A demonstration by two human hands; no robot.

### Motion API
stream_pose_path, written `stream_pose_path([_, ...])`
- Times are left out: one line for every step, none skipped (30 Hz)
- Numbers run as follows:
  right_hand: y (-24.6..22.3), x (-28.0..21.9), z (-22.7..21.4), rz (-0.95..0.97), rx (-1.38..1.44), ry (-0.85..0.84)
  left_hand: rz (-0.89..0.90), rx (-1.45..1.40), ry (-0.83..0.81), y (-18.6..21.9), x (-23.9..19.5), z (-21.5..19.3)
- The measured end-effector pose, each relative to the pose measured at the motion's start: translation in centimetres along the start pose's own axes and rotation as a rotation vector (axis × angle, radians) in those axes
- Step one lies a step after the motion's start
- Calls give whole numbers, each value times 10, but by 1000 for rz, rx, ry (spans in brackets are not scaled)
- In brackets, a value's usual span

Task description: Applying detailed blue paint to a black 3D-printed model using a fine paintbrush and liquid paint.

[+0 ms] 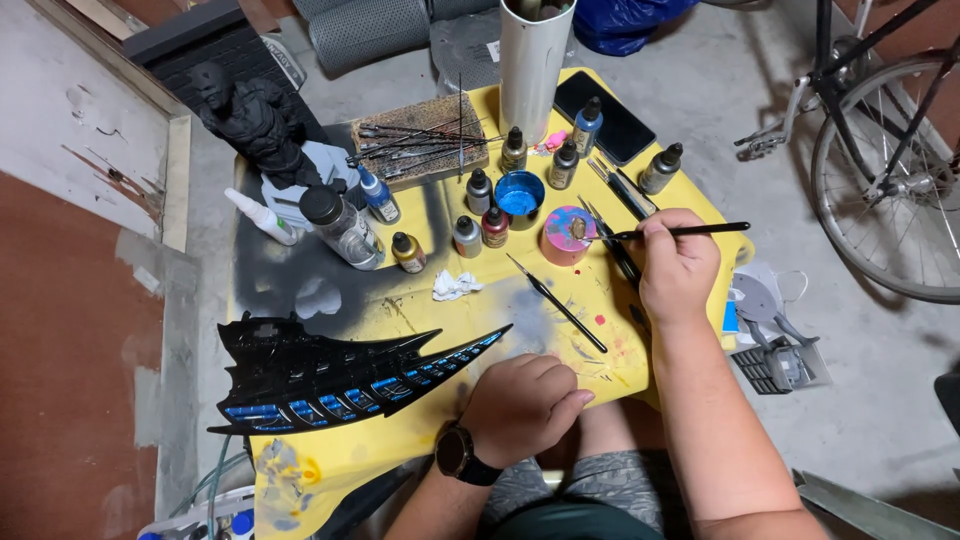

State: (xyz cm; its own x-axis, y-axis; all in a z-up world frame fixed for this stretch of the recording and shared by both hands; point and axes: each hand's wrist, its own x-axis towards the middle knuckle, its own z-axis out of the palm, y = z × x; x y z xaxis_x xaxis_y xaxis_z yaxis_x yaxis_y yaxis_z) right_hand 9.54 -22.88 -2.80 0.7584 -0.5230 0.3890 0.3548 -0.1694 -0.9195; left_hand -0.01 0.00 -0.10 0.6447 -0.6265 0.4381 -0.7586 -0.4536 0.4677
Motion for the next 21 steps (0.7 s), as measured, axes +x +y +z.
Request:
stream_pose_path([-2, 1, 1, 0, 0, 1, 1, -1, 0, 0, 0, 0])
stream_pose_path([-3, 1, 2, 35, 42, 14, -1, 3, -1, 0, 0, 0])
stream_pose_path([-4, 2, 3, 70, 85, 27, -3, 7, -3, 1, 1, -1])
stream_pose_path([-2, 1, 1, 70, 85, 28, -2, 7, -3, 1, 0, -1])
stream_pose_path([0, 1, 0, 32, 40, 6, -3, 2, -5, 1, 0, -1])
stream_pose_path([2, 0, -1, -8, -6, -17, -2, -3, -6, 1, 1, -1])
stream_pose_path([1, 2, -1, -8, -6, -15, -1, -3, -7, 0, 1, -1])
stream_pose_path([1, 3, 0, 4, 14, 17, -8, -2, -10, 0, 1, 0])
stream_pose_path([1, 3, 0, 17, 35, 49, -15, -2, -13, 0, 0, 1])
stream_pose_path([-2, 2, 1, 17, 35, 49, -15, -2, -13, 0, 0, 0])
stream_pose_path([-6, 1, 2, 36, 6, 24, -15, 2, -11, 1, 0, 0])
stream_pose_path([-9, 0, 2, 54, -23, 2, -12, 5, -10, 1, 0, -1])
stream_pose_path([-7, 1, 1, 54, -23, 5, -10, 4, -11, 1, 1, 0])
stream_pose_path([-5, 1, 1, 48, 9, 23, -8, 8, -2, 1, 1, 0])
stream_pose_path([-4, 2, 1, 41, 40, 42, -6, 11, 6, 1, 0, 0])
stream_pose_path([-6, 1, 2, 41, 41, 41, -6, 12, 6, 1, 0, -1])
stream_pose_path([-9, 1, 4, 47, 41, 12, -5, 8, 6, 1, 1, -1])
stream_pose_path([-12, 1, 5, 52, 40, -14, -2, 4, 6, 1, 1, -1])
stream_pose_path([-9, 1, 3, 52, 39, -13, -1, 4, 5, 2, 1, -1])
stream_pose_path([-6, 1, 2, 85, 79, 13, 5, 2, 10, 2, 2, -2])
stream_pose_path([-3, 0, 2, 119, 119, 38, 11, 0, 15, 2, 2, -2])
